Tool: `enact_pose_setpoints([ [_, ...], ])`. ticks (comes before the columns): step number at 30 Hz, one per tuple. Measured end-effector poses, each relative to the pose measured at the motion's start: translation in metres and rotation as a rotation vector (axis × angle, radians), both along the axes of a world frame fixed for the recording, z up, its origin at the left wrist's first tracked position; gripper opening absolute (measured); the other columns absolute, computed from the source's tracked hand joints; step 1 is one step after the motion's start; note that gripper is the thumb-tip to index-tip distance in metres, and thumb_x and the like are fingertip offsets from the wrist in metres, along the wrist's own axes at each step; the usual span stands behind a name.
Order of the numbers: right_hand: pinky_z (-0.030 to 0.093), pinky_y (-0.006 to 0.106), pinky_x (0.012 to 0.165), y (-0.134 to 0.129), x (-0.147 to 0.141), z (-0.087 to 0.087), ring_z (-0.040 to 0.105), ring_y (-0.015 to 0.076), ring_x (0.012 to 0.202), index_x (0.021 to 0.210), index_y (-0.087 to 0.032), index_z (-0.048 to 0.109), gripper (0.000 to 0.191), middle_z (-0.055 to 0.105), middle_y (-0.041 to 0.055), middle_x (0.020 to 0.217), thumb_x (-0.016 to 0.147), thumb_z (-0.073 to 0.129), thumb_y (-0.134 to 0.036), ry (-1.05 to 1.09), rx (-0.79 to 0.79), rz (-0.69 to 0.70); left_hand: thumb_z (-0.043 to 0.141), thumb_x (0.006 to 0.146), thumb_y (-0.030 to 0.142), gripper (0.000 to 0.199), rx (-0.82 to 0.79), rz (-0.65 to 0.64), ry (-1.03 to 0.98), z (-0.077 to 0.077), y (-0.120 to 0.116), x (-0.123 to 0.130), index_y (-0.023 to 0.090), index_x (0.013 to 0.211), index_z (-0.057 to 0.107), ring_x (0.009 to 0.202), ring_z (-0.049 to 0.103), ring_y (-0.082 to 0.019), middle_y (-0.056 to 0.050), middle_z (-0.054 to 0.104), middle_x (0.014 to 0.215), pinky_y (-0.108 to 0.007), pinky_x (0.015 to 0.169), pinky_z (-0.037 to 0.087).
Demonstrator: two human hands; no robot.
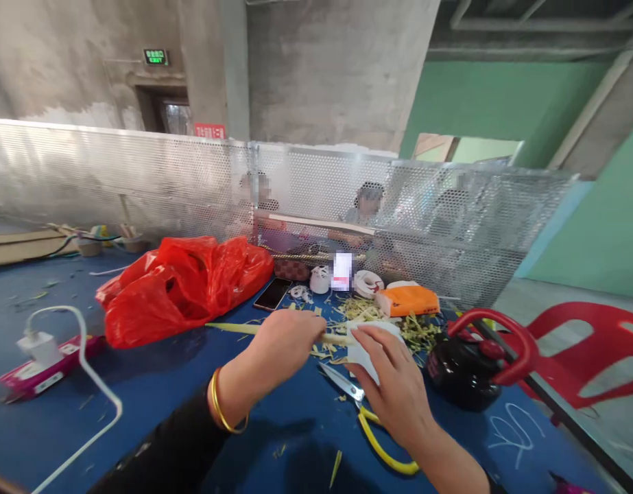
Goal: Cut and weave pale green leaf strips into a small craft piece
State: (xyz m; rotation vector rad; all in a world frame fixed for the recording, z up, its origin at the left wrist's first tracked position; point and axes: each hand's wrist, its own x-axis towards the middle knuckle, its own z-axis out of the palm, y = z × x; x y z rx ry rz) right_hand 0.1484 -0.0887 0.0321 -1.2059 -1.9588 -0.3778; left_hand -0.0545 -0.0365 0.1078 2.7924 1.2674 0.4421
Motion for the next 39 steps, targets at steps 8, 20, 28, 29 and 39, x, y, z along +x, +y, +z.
enact_pose_setpoints([
  [8, 0.043, 0.031, 0.066, 0.030, 0.002, 0.036, 0.063, 0.0219, 0.072, 0.095, -0.024, 0.063, 0.018, 0.070, 0.0057, 0.080, 0.095, 0.046, -0.030, 0.240, -0.254, 0.017, 0.058, 0.080, 0.018, 0.014, -0.035, -0.156, -0.313, 0.031, 0.017, 0.036, 0.022, 0.070, 0.067, 0.082, 0.061, -0.026, -0.008, 0.067, 0.075, -0.038, 0.086, 0.043],
  [20, 0.045, 0.025, 0.053, 0.047, 0.012, 0.017, 0.055, 0.0130, 0.049, 0.085, -0.021, 0.056, 0.033, 0.063, 0.0008, 0.067, 0.093, 0.046, -0.052, 0.871, -0.399, 0.045, 0.073, 0.070, 0.035, 0.017, -0.490, -0.094, -0.913, -0.008, 0.063, 0.072, 0.020, 0.075, 0.068, 0.064, 0.058, -0.018, -0.002, 0.067, 0.068, -0.025, 0.058, 0.041],
  [28, 0.039, 0.023, 0.053, 0.045, 0.007, 0.014, 0.048, 0.0133, 0.059, 0.078, -0.021, 0.054, 0.023, 0.052, -0.0023, 0.065, 0.088, 0.057, -0.042, 0.795, -0.398, 0.039, 0.071, 0.068, 0.032, 0.021, -0.688, -0.079, -1.026, -0.013, 0.067, 0.077, 0.018, 0.058, 0.060, 0.053, 0.047, -0.012, 0.001, 0.055, 0.055, -0.023, 0.053, 0.037],
  [29, 0.039, 0.023, 0.053, 0.045, 0.007, 0.015, 0.047, 0.0131, 0.058, 0.076, -0.021, 0.054, 0.023, 0.050, -0.0027, 0.064, 0.088, 0.057, -0.041, 0.800, -0.391, 0.032, 0.071, 0.068, 0.032, 0.022, -0.702, -0.081, -1.024, -0.012, 0.067, 0.076, 0.018, 0.056, 0.059, 0.053, 0.047, -0.012, 0.001, 0.054, 0.054, -0.023, 0.053, 0.037],
  [39, 0.038, 0.022, 0.054, 0.047, 0.013, 0.014, 0.043, 0.0132, 0.060, 0.074, -0.020, 0.060, 0.030, 0.050, -0.0019, 0.066, 0.083, 0.061, -0.048, 1.185, -0.606, 0.186, 0.075, 0.067, 0.035, 0.025, -1.035, -0.162, -1.143, -0.012, 0.069, 0.075, 0.016, 0.057, 0.061, 0.053, 0.049, -0.011, 0.001, 0.056, 0.054, -0.025, 0.060, 0.041],
])
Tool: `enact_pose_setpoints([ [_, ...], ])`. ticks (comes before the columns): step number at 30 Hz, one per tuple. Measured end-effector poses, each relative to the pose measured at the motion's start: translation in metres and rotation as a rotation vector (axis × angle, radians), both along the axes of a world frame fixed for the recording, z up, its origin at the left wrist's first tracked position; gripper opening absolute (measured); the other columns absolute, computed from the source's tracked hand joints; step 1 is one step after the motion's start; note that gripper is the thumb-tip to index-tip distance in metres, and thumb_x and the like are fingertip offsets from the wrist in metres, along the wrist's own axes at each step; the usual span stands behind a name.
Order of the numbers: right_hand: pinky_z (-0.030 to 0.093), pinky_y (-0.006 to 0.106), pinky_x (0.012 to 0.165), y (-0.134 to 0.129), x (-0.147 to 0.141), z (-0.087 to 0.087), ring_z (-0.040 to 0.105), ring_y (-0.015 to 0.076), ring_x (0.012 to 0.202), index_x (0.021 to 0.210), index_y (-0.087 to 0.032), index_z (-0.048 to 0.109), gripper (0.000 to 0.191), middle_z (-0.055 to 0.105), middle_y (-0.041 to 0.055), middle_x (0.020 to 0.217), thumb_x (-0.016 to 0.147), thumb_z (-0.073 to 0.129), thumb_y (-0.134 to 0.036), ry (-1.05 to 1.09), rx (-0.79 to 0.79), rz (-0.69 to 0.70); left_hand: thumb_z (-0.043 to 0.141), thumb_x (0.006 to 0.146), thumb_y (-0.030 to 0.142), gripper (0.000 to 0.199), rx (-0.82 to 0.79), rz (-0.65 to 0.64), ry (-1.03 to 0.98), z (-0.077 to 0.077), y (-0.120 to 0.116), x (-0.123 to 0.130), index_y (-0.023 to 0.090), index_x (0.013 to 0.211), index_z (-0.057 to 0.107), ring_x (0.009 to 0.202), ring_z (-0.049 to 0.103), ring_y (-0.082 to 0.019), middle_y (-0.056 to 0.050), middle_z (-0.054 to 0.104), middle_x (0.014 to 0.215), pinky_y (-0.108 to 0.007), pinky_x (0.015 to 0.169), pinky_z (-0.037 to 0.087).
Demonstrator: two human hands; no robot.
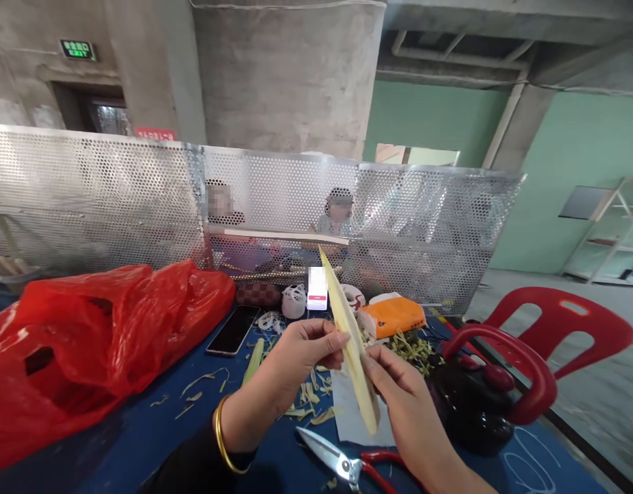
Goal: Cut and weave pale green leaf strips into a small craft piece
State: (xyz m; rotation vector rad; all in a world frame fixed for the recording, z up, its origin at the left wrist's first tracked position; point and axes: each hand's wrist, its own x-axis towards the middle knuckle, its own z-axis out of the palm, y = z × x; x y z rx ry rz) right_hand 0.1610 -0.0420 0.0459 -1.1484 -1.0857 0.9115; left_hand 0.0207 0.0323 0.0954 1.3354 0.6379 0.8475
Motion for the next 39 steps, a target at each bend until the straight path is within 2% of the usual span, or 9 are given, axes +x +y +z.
enact_pose_setpoints([
  [8, 0.039, 0.023, 0.054, -0.002, -0.001, 0.004, 0.047, 0.0153, 0.061, 0.078, -0.020, 0.061, 0.024, 0.051, -0.0017, 0.064, 0.084, 0.059, -0.044, -0.058, 0.028, -0.016, 0.078, 0.064, 0.042, 0.033, -0.032, -0.068, 0.001, -0.006, -0.001, 0.006, 0.014, 0.067, 0.062, 0.055, 0.048, -0.009, 0.001, 0.057, 0.058, -0.024, 0.060, 0.040],
  [14, 0.039, 0.023, 0.054, -0.002, 0.001, 0.000, 0.044, 0.0139, 0.061, 0.072, -0.020, 0.056, 0.028, 0.050, -0.0024, 0.065, 0.083, 0.061, -0.045, -0.191, 0.079, -0.111, 0.085, 0.052, 0.025, 0.040, -0.051, -0.160, -0.058, -0.012, -0.010, 0.016, 0.013, 0.085, 0.065, 0.070, 0.057, -0.013, -0.001, 0.066, 0.077, -0.026, 0.069, 0.043],
  [17, 0.040, 0.023, 0.054, -0.003, 0.001, 0.000, 0.045, 0.0140, 0.060, 0.074, -0.019, 0.059, 0.027, 0.052, -0.0023, 0.065, 0.082, 0.062, -0.045, -0.208, 0.073, -0.122, 0.081, 0.057, 0.024, 0.036, -0.045, -0.129, -0.062, -0.017, -0.012, 0.019, 0.012, 0.088, 0.067, 0.075, 0.058, -0.015, -0.003, 0.067, 0.080, -0.027, 0.073, 0.044],
  [22, 0.042, 0.023, 0.053, -0.005, 0.001, 0.005, 0.049, 0.0143, 0.058, 0.075, -0.020, 0.062, 0.026, 0.055, -0.0016, 0.063, 0.081, 0.064, -0.044, -0.075, 0.096, -0.128, 0.075, 0.066, 0.029, 0.031, -0.078, -0.106, -0.042, -0.017, -0.008, 0.013, 0.011, 0.091, 0.070, 0.074, 0.058, -0.015, -0.006, 0.069, 0.086, -0.028, 0.073, 0.044],
  [28, 0.043, 0.021, 0.055, -0.003, 0.009, 0.000, 0.048, 0.0129, 0.061, 0.078, -0.020, 0.064, 0.020, 0.056, -0.0012, 0.068, 0.085, 0.064, -0.039, -0.034, 0.163, -0.176, 0.074, 0.066, 0.025, 0.024, -0.028, -0.062, -0.038, -0.012, 0.001, 0.005, 0.011, 0.083, 0.067, 0.066, 0.055, -0.011, -0.004, 0.065, 0.077, -0.025, 0.064, 0.041],
  [35, 0.043, 0.022, 0.057, -0.001, 0.010, -0.001, 0.047, 0.0132, 0.064, 0.076, -0.021, 0.062, 0.021, 0.055, -0.0023, 0.067, 0.085, 0.065, -0.040, 0.034, 0.136, -0.145, 0.068, 0.067, 0.022, 0.024, -0.021, -0.078, -0.011, -0.005, 0.001, 0.004, 0.012, 0.089, 0.065, 0.063, 0.055, -0.010, -0.002, 0.064, 0.073, -0.024, 0.062, 0.042],
  [39, 0.042, 0.021, 0.056, 0.000, 0.009, 0.000, 0.047, 0.0129, 0.063, 0.077, -0.021, 0.061, 0.021, 0.055, -0.0029, 0.066, 0.086, 0.064, -0.040, 0.011, 0.124, -0.152, 0.067, 0.070, 0.020, 0.026, 0.040, -0.085, 0.012, -0.011, 0.001, 0.007, 0.013, 0.094, 0.063, 0.067, 0.057, -0.012, -0.002, 0.065, 0.077, -0.024, 0.063, 0.044],
])
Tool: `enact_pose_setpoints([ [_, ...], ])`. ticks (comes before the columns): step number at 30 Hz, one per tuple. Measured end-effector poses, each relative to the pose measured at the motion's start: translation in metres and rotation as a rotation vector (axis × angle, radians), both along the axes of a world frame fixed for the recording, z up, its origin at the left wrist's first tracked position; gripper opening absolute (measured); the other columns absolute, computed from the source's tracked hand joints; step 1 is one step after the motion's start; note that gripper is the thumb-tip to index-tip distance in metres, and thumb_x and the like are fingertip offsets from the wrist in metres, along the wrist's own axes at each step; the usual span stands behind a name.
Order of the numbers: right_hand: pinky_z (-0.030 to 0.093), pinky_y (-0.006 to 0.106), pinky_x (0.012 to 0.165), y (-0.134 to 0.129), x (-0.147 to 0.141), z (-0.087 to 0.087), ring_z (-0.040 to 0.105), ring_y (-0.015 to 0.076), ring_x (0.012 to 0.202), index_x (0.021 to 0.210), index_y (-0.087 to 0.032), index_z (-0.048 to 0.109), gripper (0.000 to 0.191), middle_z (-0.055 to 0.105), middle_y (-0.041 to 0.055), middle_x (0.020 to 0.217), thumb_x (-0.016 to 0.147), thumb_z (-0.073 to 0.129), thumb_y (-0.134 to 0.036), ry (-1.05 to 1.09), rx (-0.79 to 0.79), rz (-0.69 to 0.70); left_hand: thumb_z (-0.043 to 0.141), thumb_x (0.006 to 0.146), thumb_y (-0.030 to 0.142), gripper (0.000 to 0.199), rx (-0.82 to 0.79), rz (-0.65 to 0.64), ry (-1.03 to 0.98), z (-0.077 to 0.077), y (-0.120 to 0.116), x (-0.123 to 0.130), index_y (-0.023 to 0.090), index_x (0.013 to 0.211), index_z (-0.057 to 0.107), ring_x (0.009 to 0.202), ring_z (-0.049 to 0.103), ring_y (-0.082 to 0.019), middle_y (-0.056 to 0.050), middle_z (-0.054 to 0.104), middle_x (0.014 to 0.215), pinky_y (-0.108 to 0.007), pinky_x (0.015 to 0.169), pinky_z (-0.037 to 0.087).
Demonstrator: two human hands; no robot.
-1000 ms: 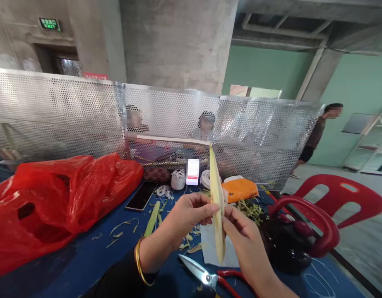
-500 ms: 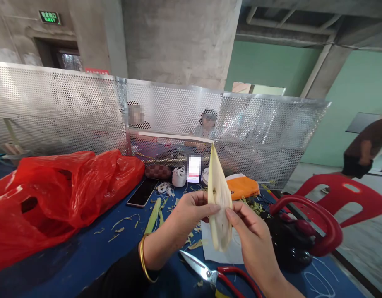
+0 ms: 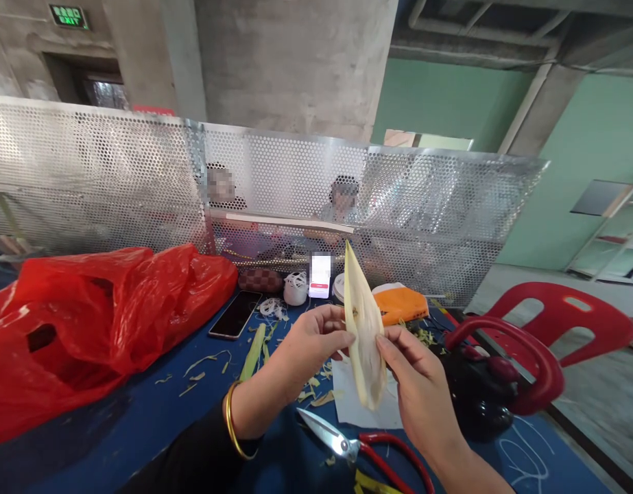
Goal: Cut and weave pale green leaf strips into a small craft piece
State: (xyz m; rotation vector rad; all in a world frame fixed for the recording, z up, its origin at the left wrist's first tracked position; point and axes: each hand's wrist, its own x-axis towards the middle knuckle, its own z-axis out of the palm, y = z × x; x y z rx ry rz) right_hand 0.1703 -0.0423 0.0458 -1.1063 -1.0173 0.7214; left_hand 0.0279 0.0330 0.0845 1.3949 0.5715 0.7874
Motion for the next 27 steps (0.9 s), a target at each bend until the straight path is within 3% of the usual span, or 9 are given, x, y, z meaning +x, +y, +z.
enact_pose_setpoints([
  [5, 0.042, 0.022, 0.057, 0.001, -0.002, 0.000, 0.049, 0.0131, 0.063, 0.076, -0.020, 0.062, 0.020, 0.056, -0.0023, 0.068, 0.085, 0.062, -0.037, -0.141, -0.016, 0.015, 0.075, 0.066, 0.020, 0.040, 0.109, -0.043, 0.029, -0.014, 0.000, 0.006, 0.016, 0.101, 0.058, 0.082, 0.064, -0.019, -0.003, 0.067, 0.086, -0.030, 0.074, 0.048],
  [11, 0.039, 0.021, 0.053, 0.001, 0.003, 0.001, 0.045, 0.0125, 0.059, 0.076, -0.020, 0.061, 0.022, 0.053, -0.0030, 0.065, 0.086, 0.060, -0.040, -0.212, -0.010, -0.086, 0.070, 0.062, 0.015, 0.039, -0.048, -0.124, 0.008, -0.010, 0.005, 0.004, 0.014, 0.100, 0.059, 0.080, 0.064, -0.019, -0.004, 0.068, 0.085, -0.030, 0.074, 0.049],
  [14, 0.039, 0.022, 0.054, 0.002, 0.005, 0.001, 0.045, 0.0131, 0.061, 0.076, -0.020, 0.061, 0.023, 0.053, -0.0027, 0.066, 0.087, 0.059, -0.040, -0.222, -0.006, -0.110, 0.061, 0.062, 0.009, 0.044, 0.040, -0.077, 0.080, -0.009, 0.009, 0.001, 0.014, 0.106, 0.058, 0.070, 0.061, -0.016, 0.000, 0.064, 0.074, -0.026, 0.064, 0.045],
  [20, 0.039, 0.024, 0.055, 0.002, 0.005, 0.001, 0.046, 0.0137, 0.061, 0.076, -0.020, 0.061, 0.023, 0.053, -0.0020, 0.066, 0.087, 0.060, -0.040, -0.231, 0.005, -0.146, 0.052, 0.061, 0.006, 0.050, 0.430, 0.179, 0.291, -0.012, 0.011, -0.002, 0.018, 0.109, 0.057, 0.056, 0.051, -0.012, 0.005, 0.057, 0.063, -0.022, 0.054, 0.035],
  [27, 0.040, 0.025, 0.056, 0.011, 0.008, -0.004, 0.045, 0.0133, 0.061, 0.077, -0.019, 0.062, 0.020, 0.053, -0.0012, 0.069, 0.081, 0.067, -0.038, 0.082, 0.008, -0.083, 0.048, 0.067, 0.007, 0.033, 0.342, 0.184, 0.068, -0.018, 0.011, 0.004, 0.022, 0.096, 0.045, 0.061, 0.053, -0.012, 0.006, 0.054, 0.067, -0.021, 0.055, 0.037],
])
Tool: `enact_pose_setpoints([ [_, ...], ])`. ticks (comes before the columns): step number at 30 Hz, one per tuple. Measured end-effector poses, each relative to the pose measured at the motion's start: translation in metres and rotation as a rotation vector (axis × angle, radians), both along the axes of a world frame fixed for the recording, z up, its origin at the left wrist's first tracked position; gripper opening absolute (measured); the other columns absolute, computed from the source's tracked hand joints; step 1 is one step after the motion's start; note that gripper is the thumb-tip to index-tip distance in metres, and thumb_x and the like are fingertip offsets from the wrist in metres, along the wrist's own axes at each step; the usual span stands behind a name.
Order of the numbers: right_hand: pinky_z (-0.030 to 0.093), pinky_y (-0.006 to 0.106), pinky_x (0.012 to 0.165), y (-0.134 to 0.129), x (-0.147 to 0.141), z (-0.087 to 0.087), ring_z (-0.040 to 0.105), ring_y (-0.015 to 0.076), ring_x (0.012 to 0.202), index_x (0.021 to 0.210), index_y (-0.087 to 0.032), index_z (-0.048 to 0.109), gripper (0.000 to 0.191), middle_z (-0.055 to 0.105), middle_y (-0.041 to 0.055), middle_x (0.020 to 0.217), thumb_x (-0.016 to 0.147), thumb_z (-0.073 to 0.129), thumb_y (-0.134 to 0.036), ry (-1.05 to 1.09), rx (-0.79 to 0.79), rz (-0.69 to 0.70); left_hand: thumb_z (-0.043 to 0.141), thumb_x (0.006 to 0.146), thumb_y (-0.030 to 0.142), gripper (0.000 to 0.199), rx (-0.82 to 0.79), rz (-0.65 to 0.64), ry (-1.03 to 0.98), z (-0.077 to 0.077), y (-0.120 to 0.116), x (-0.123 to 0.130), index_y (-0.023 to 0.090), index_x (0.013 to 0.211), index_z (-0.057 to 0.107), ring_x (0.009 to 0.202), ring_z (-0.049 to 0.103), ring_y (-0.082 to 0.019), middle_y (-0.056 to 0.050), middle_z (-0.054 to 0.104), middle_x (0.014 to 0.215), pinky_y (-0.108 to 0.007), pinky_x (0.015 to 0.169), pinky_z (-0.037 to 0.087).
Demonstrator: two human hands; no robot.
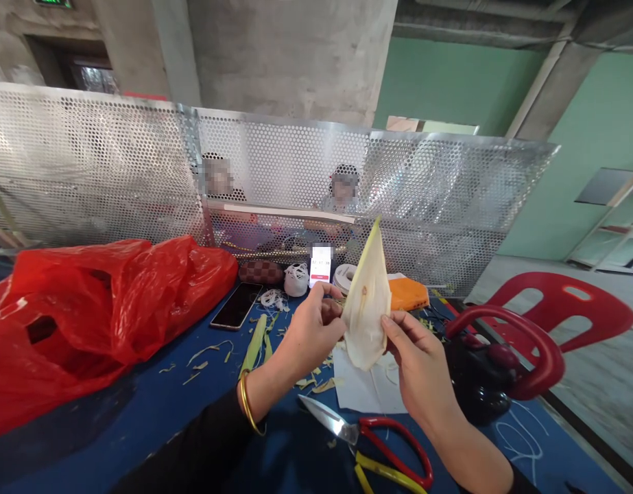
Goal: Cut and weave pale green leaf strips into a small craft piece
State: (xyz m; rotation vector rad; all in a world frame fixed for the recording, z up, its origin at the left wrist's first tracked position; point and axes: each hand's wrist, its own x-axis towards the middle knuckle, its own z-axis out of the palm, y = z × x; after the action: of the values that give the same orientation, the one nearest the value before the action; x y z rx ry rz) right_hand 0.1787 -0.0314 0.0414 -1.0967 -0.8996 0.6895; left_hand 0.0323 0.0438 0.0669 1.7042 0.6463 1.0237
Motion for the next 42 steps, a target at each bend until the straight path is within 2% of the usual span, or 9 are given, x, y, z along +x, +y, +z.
enact_pose_setpoints([
  [6, 0.038, 0.023, 0.054, 0.005, -0.006, -0.004, 0.043, 0.0113, 0.057, 0.071, -0.018, 0.061, 0.024, 0.050, -0.0040, 0.061, 0.079, 0.070, -0.039, 0.062, -0.037, 0.070, 0.043, 0.067, 0.007, 0.018, -0.088, -0.053, 0.036, 0.002, -0.002, 0.002, 0.017, 0.073, 0.057, 0.056, 0.043, -0.010, 0.005, 0.046, 0.059, -0.022, 0.056, 0.036],
  [12, 0.039, 0.023, 0.053, 0.005, -0.009, -0.005, 0.045, 0.0114, 0.056, 0.068, -0.018, 0.059, 0.026, 0.051, -0.0044, 0.059, 0.081, 0.067, -0.040, -0.009, -0.040, 0.066, 0.067, 0.063, 0.020, 0.027, -0.411, -0.063, -0.104, 0.005, -0.009, 0.004, 0.014, 0.089, 0.065, 0.062, 0.054, -0.012, 0.000, 0.060, 0.070, -0.025, 0.060, 0.042],
  [18, 0.044, 0.025, 0.055, 0.007, -0.006, -0.008, 0.052, 0.0128, 0.056, 0.071, -0.019, 0.056, 0.025, 0.053, -0.0037, 0.058, 0.085, 0.058, -0.039, -0.201, -0.076, 0.060, 0.070, 0.057, 0.010, 0.043, -0.430, -0.014, -0.070, 0.008, -0.007, 0.002, 0.015, 0.099, 0.065, 0.061, 0.055, -0.011, 0.002, 0.063, 0.070, -0.024, 0.060, 0.043],
  [23, 0.048, 0.027, 0.056, 0.016, 0.000, -0.014, 0.057, 0.0143, 0.055, 0.076, -0.017, 0.057, 0.026, 0.058, -0.0007, 0.061, 0.088, 0.047, -0.038, -0.406, -0.172, 0.107, 0.064, 0.060, 0.008, 0.063, -0.304, -0.055, 0.055, 0.010, 0.001, -0.006, 0.016, 0.122, 0.062, 0.057, 0.054, -0.011, 0.002, 0.066, 0.070, -0.023, 0.056, 0.040],
  [26, 0.049, 0.029, 0.061, 0.024, 0.011, -0.022, 0.062, 0.0165, 0.061, 0.082, -0.017, 0.060, 0.023, 0.066, 0.0029, 0.073, 0.088, 0.047, -0.035, -0.607, -0.266, 0.081, 0.061, 0.064, 0.011, 0.063, -0.095, 0.030, 0.178, 0.010, 0.006, -0.012, 0.020, 0.126, 0.061, 0.049, 0.046, -0.011, 0.004, 0.062, 0.061, -0.022, 0.049, 0.034],
  [30, 0.044, 0.036, 0.076, 0.034, 0.030, -0.040, 0.065, 0.0264, 0.085, 0.085, -0.015, 0.064, 0.010, 0.067, 0.0133, 0.094, 0.081, 0.058, -0.021, -0.963, -0.426, -0.112, 0.058, 0.066, 0.010, 0.059, 0.171, 0.213, 0.264, 0.013, 0.008, -0.018, 0.024, 0.123, 0.065, 0.059, 0.054, -0.013, -0.002, 0.070, 0.096, -0.023, 0.055, 0.041],
  [33, 0.042, 0.038, 0.079, 0.039, 0.040, -0.052, 0.064, 0.0324, 0.092, 0.081, -0.011, 0.066, 0.009, 0.067, 0.0194, 0.095, 0.080, 0.060, -0.018, -1.177, -0.555, -0.179, 0.059, 0.067, 0.012, 0.057, 0.189, 0.238, 0.259, 0.017, 0.009, -0.021, 0.023, 0.123, 0.065, 0.069, 0.060, -0.016, -0.005, 0.068, 0.111, -0.024, 0.060, 0.046],
  [39, 0.041, 0.033, 0.067, 0.042, 0.040, -0.058, 0.068, 0.0277, 0.079, 0.082, -0.012, 0.067, 0.019, 0.070, 0.0160, 0.087, 0.085, 0.049, -0.011, -1.414, -0.722, -0.196, 0.061, 0.067, 0.013, 0.057, 0.155, 0.244, 0.213, 0.019, 0.011, -0.023, 0.024, 0.122, 0.065, 0.064, 0.059, -0.016, -0.003, 0.073, 0.091, -0.023, 0.055, 0.044],
  [42, 0.041, 0.033, 0.066, 0.042, 0.039, -0.055, 0.068, 0.0286, 0.083, 0.101, -0.009, 0.064, 0.022, 0.068, 0.0178, 0.098, 0.089, 0.048, -0.018, -1.463, -0.726, -0.243, 0.060, 0.067, 0.013, 0.055, 0.154, 0.263, 0.237, 0.020, 0.009, -0.021, 0.022, 0.121, 0.066, 0.063, 0.059, -0.016, -0.004, 0.073, 0.089, -0.023, 0.055, 0.044],
])
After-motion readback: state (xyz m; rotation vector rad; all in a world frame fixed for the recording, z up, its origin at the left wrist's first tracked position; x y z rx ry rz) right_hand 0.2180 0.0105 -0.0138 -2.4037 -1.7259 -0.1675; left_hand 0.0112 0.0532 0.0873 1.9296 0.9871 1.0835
